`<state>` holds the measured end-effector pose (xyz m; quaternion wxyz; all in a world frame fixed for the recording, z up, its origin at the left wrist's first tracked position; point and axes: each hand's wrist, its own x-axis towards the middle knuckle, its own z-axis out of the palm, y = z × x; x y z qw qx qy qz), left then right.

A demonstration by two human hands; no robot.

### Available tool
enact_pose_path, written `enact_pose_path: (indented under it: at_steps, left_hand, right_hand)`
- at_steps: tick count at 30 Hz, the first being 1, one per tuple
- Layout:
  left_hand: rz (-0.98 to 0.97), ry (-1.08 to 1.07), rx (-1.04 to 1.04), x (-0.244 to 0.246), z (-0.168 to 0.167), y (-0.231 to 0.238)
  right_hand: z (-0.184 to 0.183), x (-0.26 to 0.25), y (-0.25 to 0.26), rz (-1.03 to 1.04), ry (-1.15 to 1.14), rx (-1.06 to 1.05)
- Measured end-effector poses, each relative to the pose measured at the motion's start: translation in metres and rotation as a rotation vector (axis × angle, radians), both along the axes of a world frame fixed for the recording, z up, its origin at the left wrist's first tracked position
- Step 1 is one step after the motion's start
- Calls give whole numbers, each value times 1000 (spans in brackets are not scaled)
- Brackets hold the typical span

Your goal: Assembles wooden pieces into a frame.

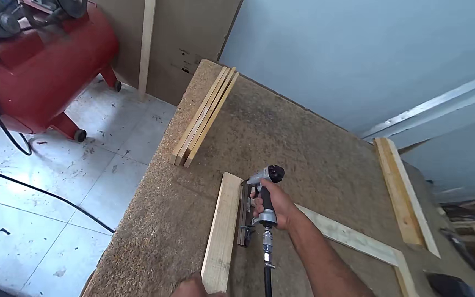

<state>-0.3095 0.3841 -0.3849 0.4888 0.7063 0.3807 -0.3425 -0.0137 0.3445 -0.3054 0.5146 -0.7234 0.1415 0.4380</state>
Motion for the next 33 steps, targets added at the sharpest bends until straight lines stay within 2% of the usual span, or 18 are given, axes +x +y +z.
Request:
enact_pose_path:
  at_steps: [33]
  left_hand:
    - [24, -29, 17, -4, -9, -2]
  right_hand:
    - [3, -41, -18, 27, -15, -15]
